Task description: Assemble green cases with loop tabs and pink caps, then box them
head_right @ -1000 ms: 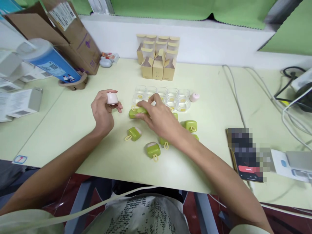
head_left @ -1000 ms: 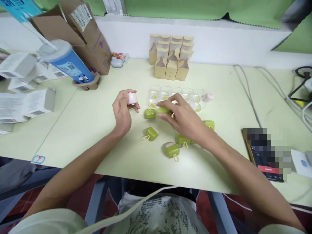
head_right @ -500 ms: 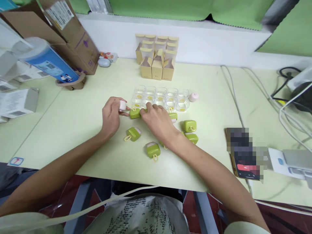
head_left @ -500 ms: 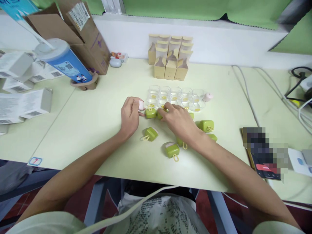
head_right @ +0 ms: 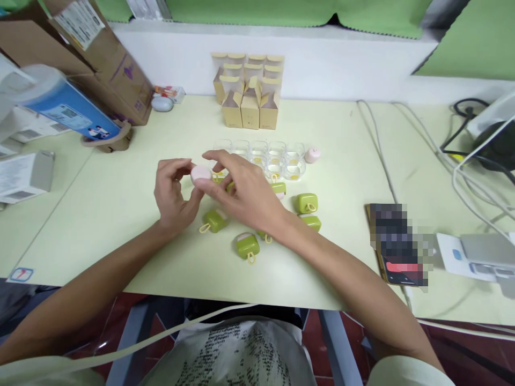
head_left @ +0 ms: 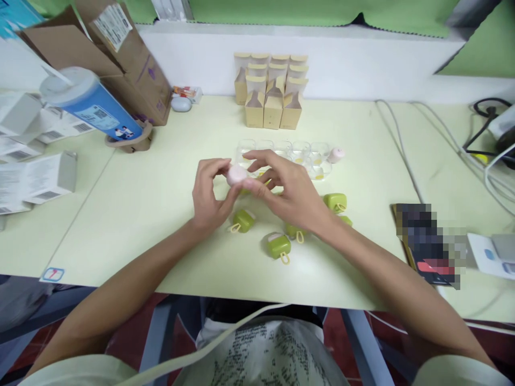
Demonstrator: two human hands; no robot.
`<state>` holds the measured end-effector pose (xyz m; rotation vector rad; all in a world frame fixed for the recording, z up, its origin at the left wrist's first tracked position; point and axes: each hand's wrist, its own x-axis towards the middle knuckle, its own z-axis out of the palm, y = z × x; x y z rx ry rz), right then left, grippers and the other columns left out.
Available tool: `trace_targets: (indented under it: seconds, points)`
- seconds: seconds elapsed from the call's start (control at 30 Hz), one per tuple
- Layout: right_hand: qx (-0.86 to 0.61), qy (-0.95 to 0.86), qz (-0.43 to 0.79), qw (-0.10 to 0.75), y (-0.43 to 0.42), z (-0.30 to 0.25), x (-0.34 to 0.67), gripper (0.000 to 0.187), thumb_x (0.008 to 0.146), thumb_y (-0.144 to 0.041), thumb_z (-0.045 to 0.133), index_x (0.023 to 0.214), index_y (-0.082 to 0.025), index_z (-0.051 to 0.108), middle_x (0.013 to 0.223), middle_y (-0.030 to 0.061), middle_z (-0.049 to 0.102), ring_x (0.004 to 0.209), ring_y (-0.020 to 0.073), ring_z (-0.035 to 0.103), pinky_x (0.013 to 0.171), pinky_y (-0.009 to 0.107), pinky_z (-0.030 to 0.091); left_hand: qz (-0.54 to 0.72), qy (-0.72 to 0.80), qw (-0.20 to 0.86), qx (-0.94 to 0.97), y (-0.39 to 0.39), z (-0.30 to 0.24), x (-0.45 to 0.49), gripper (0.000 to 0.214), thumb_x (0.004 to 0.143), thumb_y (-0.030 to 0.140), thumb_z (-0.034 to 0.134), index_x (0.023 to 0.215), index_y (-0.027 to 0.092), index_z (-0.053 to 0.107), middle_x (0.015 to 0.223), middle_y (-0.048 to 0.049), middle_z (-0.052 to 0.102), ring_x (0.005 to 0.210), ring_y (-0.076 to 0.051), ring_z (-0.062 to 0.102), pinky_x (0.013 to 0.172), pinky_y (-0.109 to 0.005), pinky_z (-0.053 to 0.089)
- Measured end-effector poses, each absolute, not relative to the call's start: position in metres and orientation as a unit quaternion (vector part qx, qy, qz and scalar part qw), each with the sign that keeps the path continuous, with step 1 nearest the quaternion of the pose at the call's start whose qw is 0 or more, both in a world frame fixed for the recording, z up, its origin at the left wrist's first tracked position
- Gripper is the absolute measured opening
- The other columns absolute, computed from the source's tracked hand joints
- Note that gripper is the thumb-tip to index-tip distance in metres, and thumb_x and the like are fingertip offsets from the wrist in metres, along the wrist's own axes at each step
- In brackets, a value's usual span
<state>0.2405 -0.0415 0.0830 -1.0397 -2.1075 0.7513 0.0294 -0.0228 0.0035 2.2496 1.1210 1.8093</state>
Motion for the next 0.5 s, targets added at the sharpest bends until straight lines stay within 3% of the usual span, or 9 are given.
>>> trace_targets:
  seconds: [0.07,0.17,0.3,0.37,0.43,0.5]
  points:
    - [-0.370,-0.796,0.309,0.367,-0.042,0.079,0.236,0.033,0.108,-0.034,0.070,0.137,-0.019,0.068,0.122,0.0097,0.076,0.094,0.0197,0.072,0.084,0.036,0.061,0.584,0.306,-0.001,0.752,-0.025,0.004,0.032,0.040,0.107,0.048,0.074,0.142,0.034,0.061,0.114,-0.0042,0.072,0.104,-0.021,0.072,0.087,-0.038,0.064]
    - [-0.367,-0.813,0.242,0.382,-0.039,0.085,0.245,0.015,0.103,-0.027,0.069,0.116,-0.021,0.075,0.110,0.0084,0.078,0.094,0.0227,0.071,0.085,0.039,0.060,0.575,0.280,-0.004,0.769,-0.025,0.006,0.033,0.040,0.102,0.048,0.081,0.135,0.032,0.063,0.112,-0.0026,0.074,0.101,-0.021,0.075,0.085,-0.038,0.066]
    - [-0.486,-0.784,0.094,0.375,-0.018,0.121,0.307,0.024,0.101,-0.023,0.066,0.122,-0.026,0.079,0.123,0.0111,0.078,0.095,0.0239,0.070,0.086,0.040,0.059,0.580,0.314,-0.027,0.752,-0.016,0.008,0.026,0.018,0.102,0.038,0.083,0.106,0.025,0.072,0.103,-0.0019,0.077,0.093,-0.017,0.076,0.081,-0.034,0.063]
    - [-0.596,-0.742,0.005,0.308,-0.001,0.133,0.350,0.028,0.100,-0.019,0.064,0.121,-0.021,0.081,0.118,0.0143,0.081,0.094,0.0250,0.070,0.094,0.043,0.055,0.582,0.329,-0.033,0.743,-0.011,0.008,0.022,0.017,0.103,0.034,0.082,0.095,0.023,0.072,0.095,-0.0008,0.077,0.084,-0.015,0.074,0.076,-0.030,0.059]
    - [-0.712,-0.676,-0.051,0.183,0.016,0.134,0.388,0.032,0.102,-0.018,0.061,0.124,-0.016,0.083,0.111,0.0208,0.082,0.101,0.0308,0.070,0.099,0.050,0.050,0.582,0.347,-0.021,0.735,-0.007,0.007,0.020,0.021,0.105,0.033,0.079,0.089,0.022,0.071,0.090,-0.0006,0.076,0.078,-0.013,0.071,0.071,-0.028,0.056]
    - [-0.755,-0.652,-0.007,0.075,0.031,0.123,0.414,0.038,0.105,-0.018,0.055,0.129,-0.012,0.083,0.115,0.0281,0.080,0.112,0.0353,0.067,0.096,0.052,0.048,0.581,0.369,-0.011,0.725,-0.005,0.007,0.019,0.026,0.109,0.032,0.072,0.085,0.021,0.069,0.087,-0.0012,0.075,0.075,-0.012,0.068,0.068,-0.028,0.054]
